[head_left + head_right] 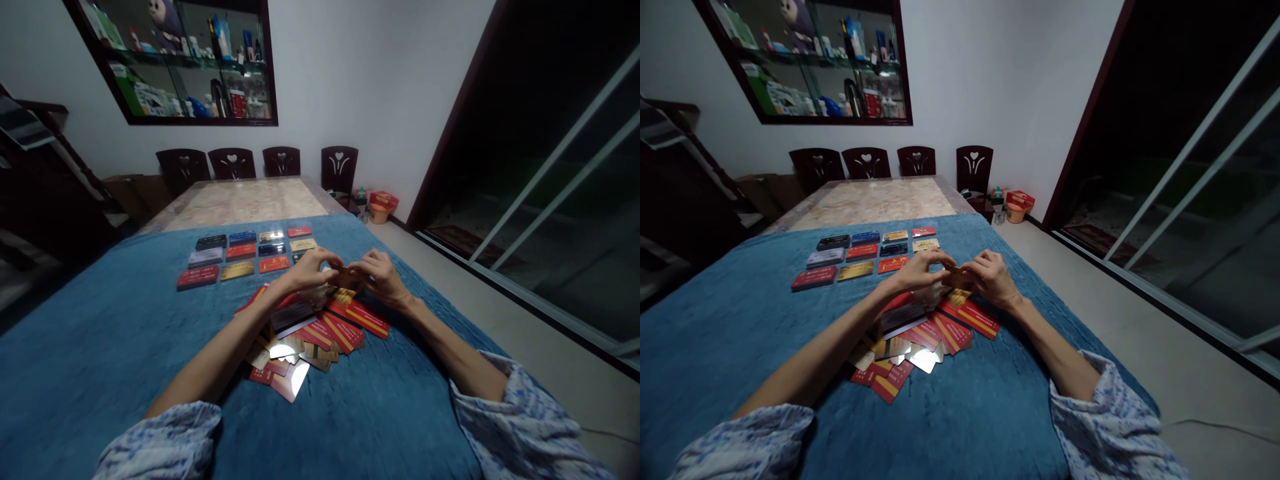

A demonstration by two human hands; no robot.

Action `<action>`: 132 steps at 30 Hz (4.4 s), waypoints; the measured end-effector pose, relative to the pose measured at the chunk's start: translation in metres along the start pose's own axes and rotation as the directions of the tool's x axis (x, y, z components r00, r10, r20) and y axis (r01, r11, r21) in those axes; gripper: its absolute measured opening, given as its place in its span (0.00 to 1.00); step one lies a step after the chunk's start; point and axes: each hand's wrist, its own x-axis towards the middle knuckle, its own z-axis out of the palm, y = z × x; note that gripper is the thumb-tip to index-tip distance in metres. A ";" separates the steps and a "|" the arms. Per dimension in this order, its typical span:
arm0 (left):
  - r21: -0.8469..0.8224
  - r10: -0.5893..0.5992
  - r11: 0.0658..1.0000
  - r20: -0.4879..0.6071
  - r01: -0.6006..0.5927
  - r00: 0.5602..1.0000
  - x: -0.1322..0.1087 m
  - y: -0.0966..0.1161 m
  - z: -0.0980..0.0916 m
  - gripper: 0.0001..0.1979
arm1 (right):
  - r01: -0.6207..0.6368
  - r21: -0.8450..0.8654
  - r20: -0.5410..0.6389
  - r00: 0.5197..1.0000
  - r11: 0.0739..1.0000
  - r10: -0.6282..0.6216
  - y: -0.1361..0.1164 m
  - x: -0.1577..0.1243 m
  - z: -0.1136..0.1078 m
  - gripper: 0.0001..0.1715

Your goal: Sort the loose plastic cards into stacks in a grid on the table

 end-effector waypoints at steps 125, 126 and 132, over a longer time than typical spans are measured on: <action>0.630 -0.659 0.572 -0.027 0.525 0.752 -0.148 -0.105 -0.116 0.09 | 0.069 -0.032 0.592 0.805 0.997 -0.036 -0.130 0.178 0.131 0.18; 0.635 -0.662 0.570 -0.020 0.521 0.749 -0.148 -0.105 -0.116 0.09 | 0.066 -0.032 0.592 0.805 0.997 -0.034 -0.130 0.178 0.132 0.17; 0.630 -0.708 0.549 0.001 0.550 0.706 -0.146 -0.100 -0.119 0.10 | 0.043 -0.004 0.624 0.781 0.999 -0.031 -0.130 0.182 0.132 0.16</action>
